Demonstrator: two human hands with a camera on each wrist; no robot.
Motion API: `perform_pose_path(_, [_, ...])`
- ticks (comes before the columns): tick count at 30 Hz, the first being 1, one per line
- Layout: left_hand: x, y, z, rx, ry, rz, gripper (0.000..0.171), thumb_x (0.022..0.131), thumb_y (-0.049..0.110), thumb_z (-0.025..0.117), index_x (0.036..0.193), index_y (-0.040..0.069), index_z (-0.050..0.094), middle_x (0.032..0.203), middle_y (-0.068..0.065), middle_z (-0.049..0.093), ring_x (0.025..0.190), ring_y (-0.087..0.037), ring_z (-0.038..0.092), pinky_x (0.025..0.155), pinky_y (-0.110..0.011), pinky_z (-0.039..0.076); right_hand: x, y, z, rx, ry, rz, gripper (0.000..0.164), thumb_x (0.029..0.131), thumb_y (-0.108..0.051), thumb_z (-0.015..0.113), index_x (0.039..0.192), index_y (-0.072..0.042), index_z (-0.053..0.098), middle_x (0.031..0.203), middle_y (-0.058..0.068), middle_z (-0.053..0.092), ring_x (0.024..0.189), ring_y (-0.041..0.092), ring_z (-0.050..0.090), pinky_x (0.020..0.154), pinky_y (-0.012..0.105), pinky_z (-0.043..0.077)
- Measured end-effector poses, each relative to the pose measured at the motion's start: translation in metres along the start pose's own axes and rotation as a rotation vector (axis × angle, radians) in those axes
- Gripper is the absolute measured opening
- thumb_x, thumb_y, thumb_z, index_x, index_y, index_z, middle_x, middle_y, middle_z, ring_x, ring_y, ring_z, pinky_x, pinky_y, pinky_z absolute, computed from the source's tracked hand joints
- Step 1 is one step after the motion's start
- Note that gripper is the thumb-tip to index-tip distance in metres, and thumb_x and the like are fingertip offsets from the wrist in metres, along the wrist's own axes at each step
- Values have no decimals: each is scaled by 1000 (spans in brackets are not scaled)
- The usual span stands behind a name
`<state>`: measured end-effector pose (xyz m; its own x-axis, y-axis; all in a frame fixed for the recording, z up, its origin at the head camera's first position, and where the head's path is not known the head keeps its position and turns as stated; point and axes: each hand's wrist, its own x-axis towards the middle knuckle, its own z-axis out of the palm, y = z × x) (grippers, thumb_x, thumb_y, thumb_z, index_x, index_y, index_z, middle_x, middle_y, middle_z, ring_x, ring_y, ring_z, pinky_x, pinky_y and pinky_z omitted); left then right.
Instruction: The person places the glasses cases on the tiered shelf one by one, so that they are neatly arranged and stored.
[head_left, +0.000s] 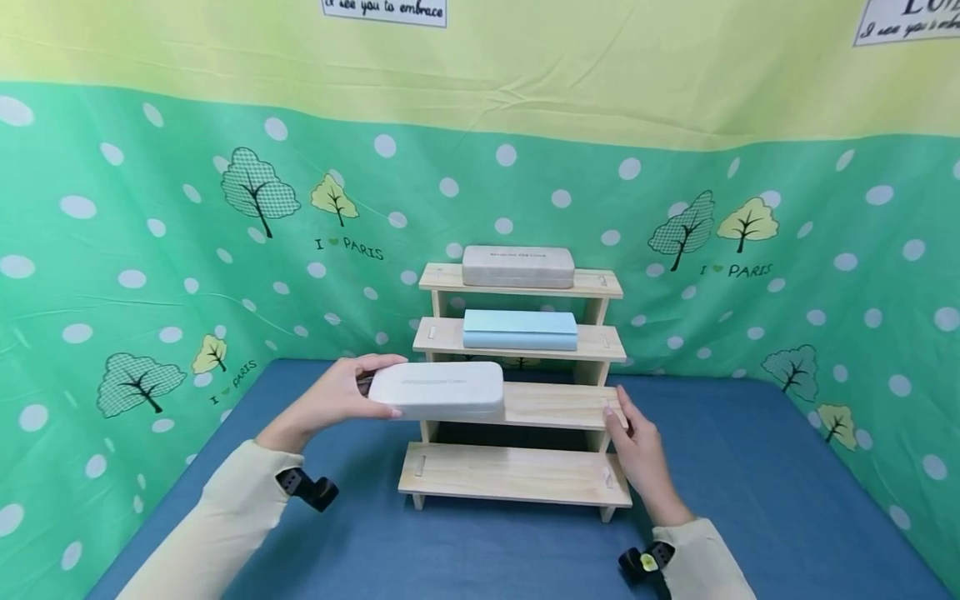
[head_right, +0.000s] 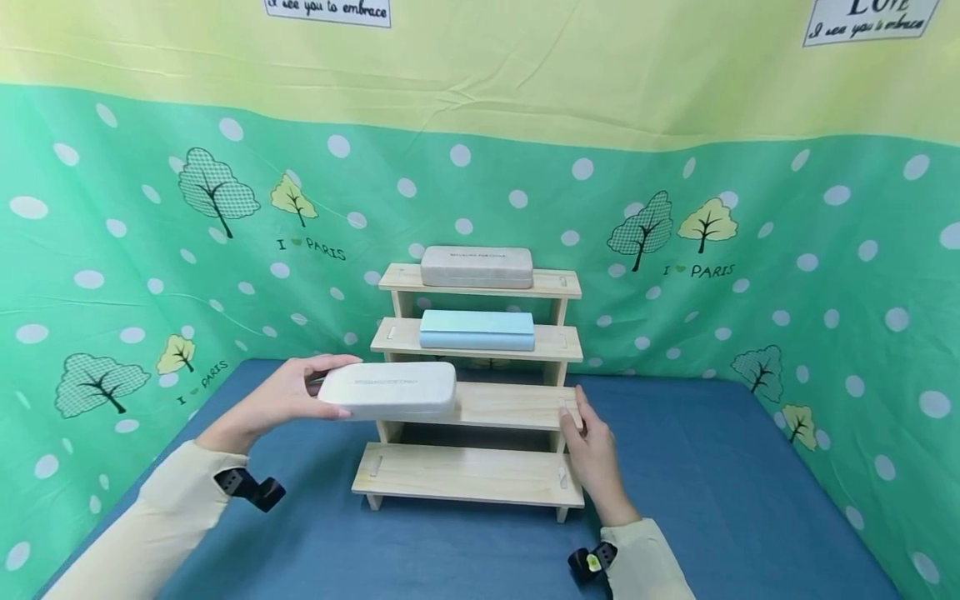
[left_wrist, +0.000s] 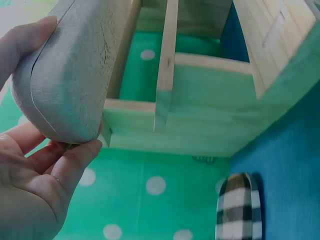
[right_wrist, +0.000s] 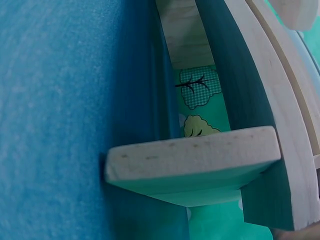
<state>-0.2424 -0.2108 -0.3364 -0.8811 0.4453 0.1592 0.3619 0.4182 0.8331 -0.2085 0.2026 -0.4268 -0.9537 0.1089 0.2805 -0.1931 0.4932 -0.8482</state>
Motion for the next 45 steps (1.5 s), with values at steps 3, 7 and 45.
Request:
perform_pose_path(3, [6,3,7,-14,-12,-13,72,69,21,83,132,3,52,118,-15,58,97,-24,56,78,-34,49,0,0,0,1,0,-1,59,100,-33,45,148,-4,25,149,21,29,133,35,35,98,43,37])
perform_pose_path(7, [14,8,18,-17,-22,-22,74,68,22,84,133,5,52,120,-14,57,99,-25,54,80,-35,47,0,0,0,1,-2,-1,59,100,-32,44,148,-4,25,149,20,29,133,35,34,98,42,37])
perform_pose_path(45, [66,14,92,-90,-26,-11,68,68,12,83,130,6,55,110,-8,62,89,-19,58,75,-31,48,0,-1,0,-12,5,14,60,100,-33,44,148,-3,25,149,21,29,134,35,34,100,44,36])
